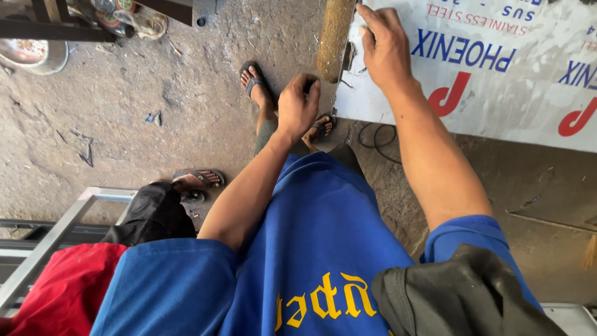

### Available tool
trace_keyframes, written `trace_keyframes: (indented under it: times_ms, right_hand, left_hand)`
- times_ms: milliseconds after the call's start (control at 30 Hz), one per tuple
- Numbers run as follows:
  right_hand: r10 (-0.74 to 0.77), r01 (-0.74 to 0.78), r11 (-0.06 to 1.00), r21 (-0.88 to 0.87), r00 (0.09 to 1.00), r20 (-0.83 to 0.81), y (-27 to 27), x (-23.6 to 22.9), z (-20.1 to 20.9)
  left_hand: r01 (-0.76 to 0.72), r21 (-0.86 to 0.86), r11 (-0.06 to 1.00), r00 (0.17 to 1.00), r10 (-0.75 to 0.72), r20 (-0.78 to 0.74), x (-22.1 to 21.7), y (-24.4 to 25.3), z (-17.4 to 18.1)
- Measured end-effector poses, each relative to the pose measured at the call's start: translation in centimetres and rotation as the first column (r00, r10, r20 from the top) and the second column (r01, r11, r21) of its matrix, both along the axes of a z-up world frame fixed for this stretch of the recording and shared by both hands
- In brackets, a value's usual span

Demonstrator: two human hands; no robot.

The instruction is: Peeling off the protective plastic film from a stainless steel sheet using hands and a small metal scrap.

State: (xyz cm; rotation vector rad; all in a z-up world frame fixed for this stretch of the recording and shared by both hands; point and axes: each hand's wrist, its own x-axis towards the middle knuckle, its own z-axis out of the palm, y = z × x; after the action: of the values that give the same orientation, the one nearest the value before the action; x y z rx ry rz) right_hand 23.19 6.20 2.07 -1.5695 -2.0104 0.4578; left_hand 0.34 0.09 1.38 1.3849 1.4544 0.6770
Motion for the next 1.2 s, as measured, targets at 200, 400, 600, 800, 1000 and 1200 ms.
trace_keyframes:
  times_ms: [200, 400, 600, 800, 1000, 1200]
  right_hand:
    - [0.203, -0.212, 0.977, 0.023, 0.956, 0.211, -0.1, 1.9, 0.1]
    - [0.288, -0.296, 0.955, 0.023, 0.942, 0.170, 1.3, 2.0, 2.0]
    - [0.406, -0.403, 0.913, -0.068, 0.914, 0.025, 4.0, 2.2, 3.2]
    - [0.582, -0.584, 0.811, -0.010, 0.806, 0.113, 6.2, 3.7, 1.9]
    - [0.651, -0.690, 0.720, 0.071, 0.708, 0.274, 6.7, 4.2, 1.3]
    - [0.744, -0.775, 0.631, -0.021, 0.598, 0.297, 7.9, 4.8, -0.1]
  left_hand:
    - [-0.080, 0.157, 0.984, 0.997, 0.076, 0.030, 2.4, 4.2, 0.2]
    - [-0.102, 0.157, 0.982, 0.995, 0.102, 0.007, 3.8, 3.6, -1.2]
    - [-0.229, 0.055, 0.972, 0.973, 0.229, -0.001, 5.6, 4.1, -2.5]
    - [-0.419, 0.034, 0.908, 0.908, 0.419, 0.002, 8.1, 5.1, -5.0]
    - [-0.425, 0.122, 0.897, 0.905, 0.422, 0.051, 9.1, 4.8, -5.5]
    - [-0.415, 0.175, 0.893, 0.907, 0.422, -0.002, 8.5, 4.9, -4.4]
